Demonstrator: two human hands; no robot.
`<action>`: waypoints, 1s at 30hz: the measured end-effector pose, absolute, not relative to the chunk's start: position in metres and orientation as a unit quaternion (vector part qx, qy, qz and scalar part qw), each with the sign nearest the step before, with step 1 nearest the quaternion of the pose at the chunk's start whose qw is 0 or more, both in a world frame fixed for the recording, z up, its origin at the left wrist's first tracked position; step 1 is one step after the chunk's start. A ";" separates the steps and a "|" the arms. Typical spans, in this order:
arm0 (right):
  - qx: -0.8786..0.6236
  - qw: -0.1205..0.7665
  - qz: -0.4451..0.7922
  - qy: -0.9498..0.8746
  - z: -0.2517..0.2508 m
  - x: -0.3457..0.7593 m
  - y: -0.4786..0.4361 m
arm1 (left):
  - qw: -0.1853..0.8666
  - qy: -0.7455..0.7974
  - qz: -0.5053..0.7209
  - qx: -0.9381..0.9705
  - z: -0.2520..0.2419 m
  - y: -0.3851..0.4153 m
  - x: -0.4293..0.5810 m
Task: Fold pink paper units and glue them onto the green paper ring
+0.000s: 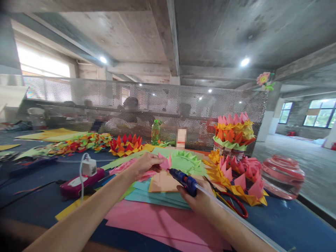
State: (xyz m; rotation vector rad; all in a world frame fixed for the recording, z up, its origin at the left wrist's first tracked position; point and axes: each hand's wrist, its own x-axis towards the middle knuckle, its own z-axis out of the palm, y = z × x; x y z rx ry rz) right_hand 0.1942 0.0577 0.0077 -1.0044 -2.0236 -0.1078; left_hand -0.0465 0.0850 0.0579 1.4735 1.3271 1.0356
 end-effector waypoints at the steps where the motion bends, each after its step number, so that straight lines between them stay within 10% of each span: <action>1: -0.402 0.426 -0.043 -0.810 0.008 0.194 0.058 | 0.437 0.533 0.419 0.591 0.059 0.085 -0.047; 30: -0.407 0.417 -0.037 -0.811 0.006 0.196 0.060 | 0.440 0.520 0.423 0.598 0.054 0.091 -0.052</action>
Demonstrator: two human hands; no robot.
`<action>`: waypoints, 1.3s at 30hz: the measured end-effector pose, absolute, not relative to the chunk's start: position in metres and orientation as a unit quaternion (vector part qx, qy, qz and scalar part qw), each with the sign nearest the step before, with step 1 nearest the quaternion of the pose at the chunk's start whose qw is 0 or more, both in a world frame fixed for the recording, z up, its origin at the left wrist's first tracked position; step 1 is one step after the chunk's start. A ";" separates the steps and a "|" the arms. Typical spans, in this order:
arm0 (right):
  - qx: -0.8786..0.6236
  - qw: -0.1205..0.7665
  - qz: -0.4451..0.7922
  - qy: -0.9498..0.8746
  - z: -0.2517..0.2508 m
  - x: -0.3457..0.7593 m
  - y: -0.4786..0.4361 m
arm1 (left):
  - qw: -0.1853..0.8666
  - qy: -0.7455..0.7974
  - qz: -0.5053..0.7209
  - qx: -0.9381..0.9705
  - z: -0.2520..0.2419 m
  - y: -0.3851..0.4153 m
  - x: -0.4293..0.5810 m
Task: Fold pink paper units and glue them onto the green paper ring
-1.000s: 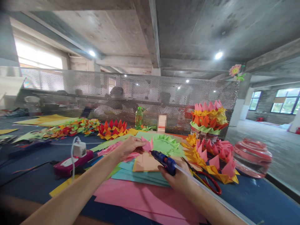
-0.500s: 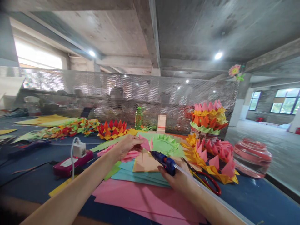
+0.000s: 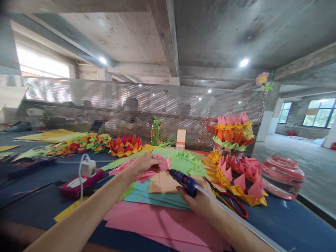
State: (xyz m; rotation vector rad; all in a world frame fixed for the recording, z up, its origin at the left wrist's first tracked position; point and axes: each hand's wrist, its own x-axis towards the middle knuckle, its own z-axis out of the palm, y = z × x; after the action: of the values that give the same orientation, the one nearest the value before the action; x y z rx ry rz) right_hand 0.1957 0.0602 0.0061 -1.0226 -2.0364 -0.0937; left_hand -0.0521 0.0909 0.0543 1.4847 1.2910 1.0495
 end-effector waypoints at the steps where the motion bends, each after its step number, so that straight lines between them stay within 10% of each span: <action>1: -0.407 0.417 -0.038 -0.812 0.006 0.196 0.060 | 0.439 0.521 0.422 0.599 0.054 0.091 -0.052; 39: -0.426 0.406 -0.006 -0.809 0.008 0.195 0.059 | 0.449 0.529 0.438 0.571 0.062 0.087 -0.056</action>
State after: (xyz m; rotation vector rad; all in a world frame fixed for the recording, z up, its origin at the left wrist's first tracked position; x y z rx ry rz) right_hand 0.1954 0.0590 0.0076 -1.0742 -2.0396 -0.0163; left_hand -0.0560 0.0868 0.0623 1.4128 1.3084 1.0836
